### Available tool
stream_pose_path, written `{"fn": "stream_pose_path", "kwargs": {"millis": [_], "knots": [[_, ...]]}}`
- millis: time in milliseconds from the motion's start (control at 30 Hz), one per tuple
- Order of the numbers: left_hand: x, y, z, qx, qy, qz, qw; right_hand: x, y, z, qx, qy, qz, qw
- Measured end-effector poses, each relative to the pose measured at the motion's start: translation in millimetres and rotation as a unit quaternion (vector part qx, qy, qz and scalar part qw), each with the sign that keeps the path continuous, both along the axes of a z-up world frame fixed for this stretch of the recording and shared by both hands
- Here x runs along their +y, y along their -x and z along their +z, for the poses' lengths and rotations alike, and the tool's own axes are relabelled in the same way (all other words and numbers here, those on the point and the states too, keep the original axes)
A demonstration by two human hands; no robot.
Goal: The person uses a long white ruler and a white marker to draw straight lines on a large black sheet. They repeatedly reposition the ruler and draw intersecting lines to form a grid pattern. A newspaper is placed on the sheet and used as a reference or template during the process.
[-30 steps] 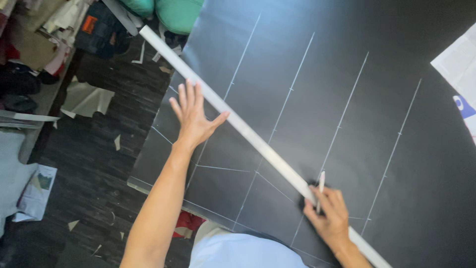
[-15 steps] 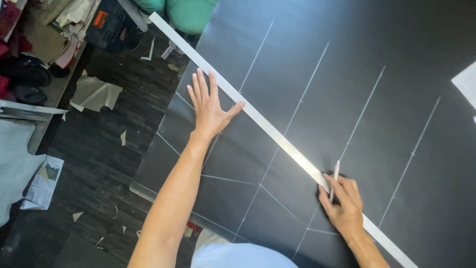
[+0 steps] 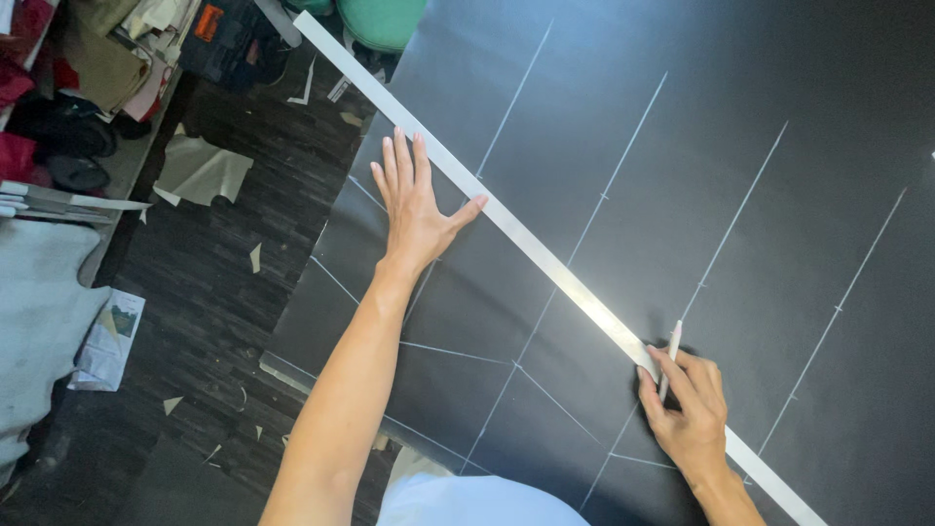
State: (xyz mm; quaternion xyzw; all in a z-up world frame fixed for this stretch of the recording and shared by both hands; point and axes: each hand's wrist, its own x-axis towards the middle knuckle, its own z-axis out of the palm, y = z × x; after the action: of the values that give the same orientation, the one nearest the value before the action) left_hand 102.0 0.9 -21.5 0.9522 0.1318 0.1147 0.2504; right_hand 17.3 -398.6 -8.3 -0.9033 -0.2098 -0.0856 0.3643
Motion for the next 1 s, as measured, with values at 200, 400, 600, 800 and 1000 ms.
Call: {"fn": "stream_pose_path", "kwargs": {"millis": [200,400,600,800,1000], "knots": [[0.6,-0.2,-1.0,0.003,-0.007,-0.002,1.000,0.9,-0.4,-4.0,-0.005,-0.001,-0.013,1.000],[-0.3,-2.1,-1.3,0.013,-0.020,0.001,1.000,0.8,0.3,-3.7,-0.007,0.000,-0.013,1.000],[-2.6,-2.6,-2.9,-0.001,-0.032,0.010,0.999,1.6,-1.4,-2.5,-0.005,0.001,-0.019,1.000],[-4.3,-2.1,-4.2,-0.019,-0.040,0.012,0.999,-1.5,-2.9,-5.2,0.004,0.004,-0.016,1.000],[-6.7,-1.0,-2.8,-0.031,-0.038,0.017,0.999,-1.2,-3.1,-4.2,0.037,0.002,-0.036,0.999]]}}
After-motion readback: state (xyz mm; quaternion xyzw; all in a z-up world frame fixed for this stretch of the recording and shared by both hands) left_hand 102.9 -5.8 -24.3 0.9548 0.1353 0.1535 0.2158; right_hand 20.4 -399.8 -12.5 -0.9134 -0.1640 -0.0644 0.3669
